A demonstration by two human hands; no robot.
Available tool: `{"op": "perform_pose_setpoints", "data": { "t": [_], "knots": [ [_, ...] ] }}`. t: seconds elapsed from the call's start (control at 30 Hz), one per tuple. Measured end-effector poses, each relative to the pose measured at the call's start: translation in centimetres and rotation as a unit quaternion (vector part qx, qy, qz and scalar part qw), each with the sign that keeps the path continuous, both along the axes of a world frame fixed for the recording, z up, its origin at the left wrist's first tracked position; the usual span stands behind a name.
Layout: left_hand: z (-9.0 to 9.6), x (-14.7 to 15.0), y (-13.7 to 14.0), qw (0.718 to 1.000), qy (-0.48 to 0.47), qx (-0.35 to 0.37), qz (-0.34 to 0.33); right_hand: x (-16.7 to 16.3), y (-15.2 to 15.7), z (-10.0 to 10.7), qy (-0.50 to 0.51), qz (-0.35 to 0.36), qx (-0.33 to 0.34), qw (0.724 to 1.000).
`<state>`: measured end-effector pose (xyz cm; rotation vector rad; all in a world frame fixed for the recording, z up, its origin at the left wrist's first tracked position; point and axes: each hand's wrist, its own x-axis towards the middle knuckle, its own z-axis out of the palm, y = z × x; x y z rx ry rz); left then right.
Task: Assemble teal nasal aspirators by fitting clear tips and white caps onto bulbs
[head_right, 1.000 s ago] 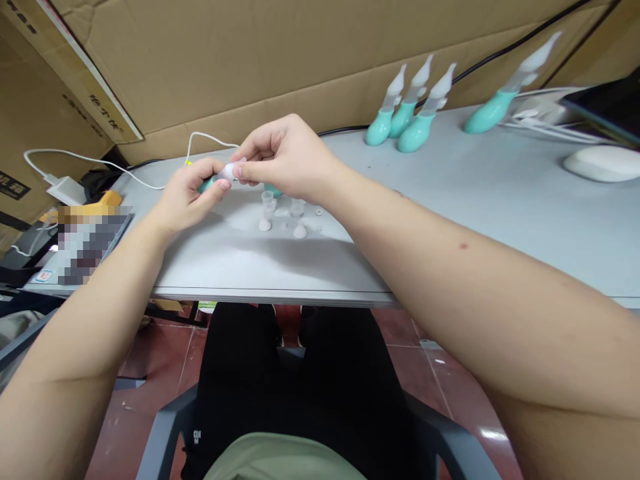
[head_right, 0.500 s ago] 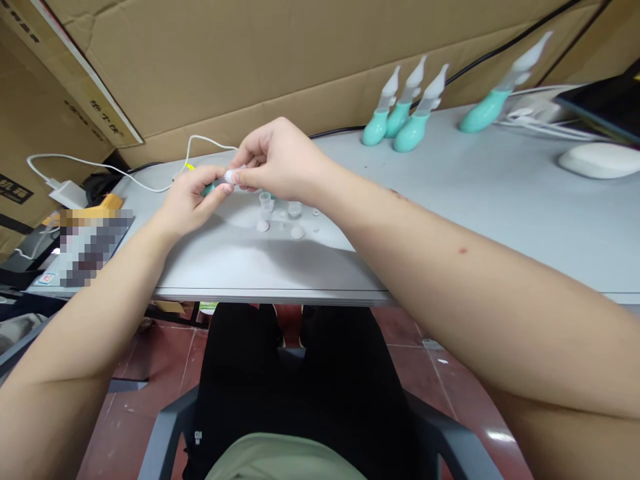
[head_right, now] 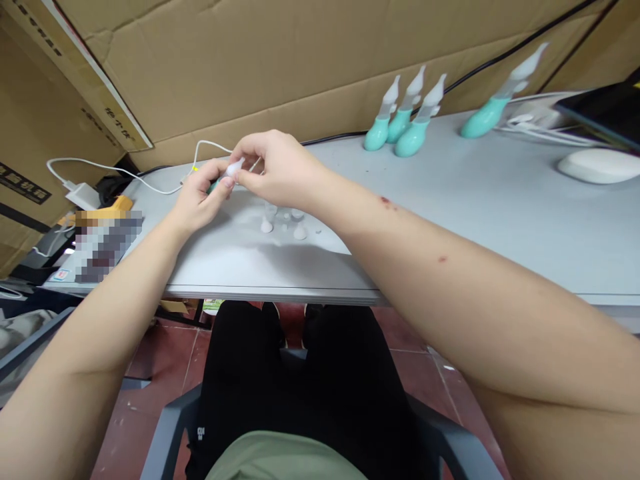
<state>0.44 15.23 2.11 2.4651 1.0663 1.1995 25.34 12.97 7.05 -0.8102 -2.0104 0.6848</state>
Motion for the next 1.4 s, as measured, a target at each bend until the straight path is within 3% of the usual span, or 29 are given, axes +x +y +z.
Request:
{"op": "perform_pose_setpoints", "data": {
  "t": [0.17, 0.3, 0.4, 0.5, 0.63, 0.9, 1.1, 1.23, 1.3, 1.4],
  "knots": [
    [-0.6, -1.5, 2.0, 0.999, -0.032, -0.001, 0.038, 2.3, 0.5, 2.4, -0.013, -0.056, 0.057, 0.997],
    [-1.5, -3.2, 4.7, 0.997, -0.056, -0.031, 0.047, 4.6, 0.5, 4.0, -0.073, -0.010, 0.068, 0.995],
    [-2.0, -3.9, 6.0, 0.994, -0.083, -0.030, 0.058, 6.0, 0.5, 3.0, -0.126, -0.002, 0.130, 0.983],
    [-2.2, -4.2, 6.8, 0.991, -0.118, -0.045, 0.039, 6.9, 0.4, 0.8, -0.100, 0.007, 0.174, 0.980],
    [-2.5, -4.5, 8.1, 0.989, -0.132, -0.045, 0.053, 7.1, 0.1, -1.0, -0.076, 0.006, 0.169, 0.983],
    [-3.3, -4.7, 9.4, 0.987, -0.100, -0.068, 0.108, 7.1, 0.3, -1.7, -0.075, 0.055, 0.160, 0.983],
    [-2.7, -4.2, 7.2, 0.985, -0.075, 0.000, 0.158, 6.6, -0.3, -1.6, -0.088, 0.095, 0.153, 0.980],
    [-0.2, -2.6, 2.7, 0.962, -0.115, 0.170, 0.178, 6.8, -0.4, -1.3, -0.183, 0.113, 0.155, 0.964],
    [1.0, -1.4, 0.2, 0.955, -0.108, 0.254, 0.111, 7.0, -0.5, -1.2, -0.220, 0.127, 0.156, 0.954],
    [1.6, 0.7, -2.6, 0.959, 0.007, 0.281, -0.048, 7.2, -0.6, -1.2, -0.278, 0.139, 0.161, 0.937]
  ]
}}
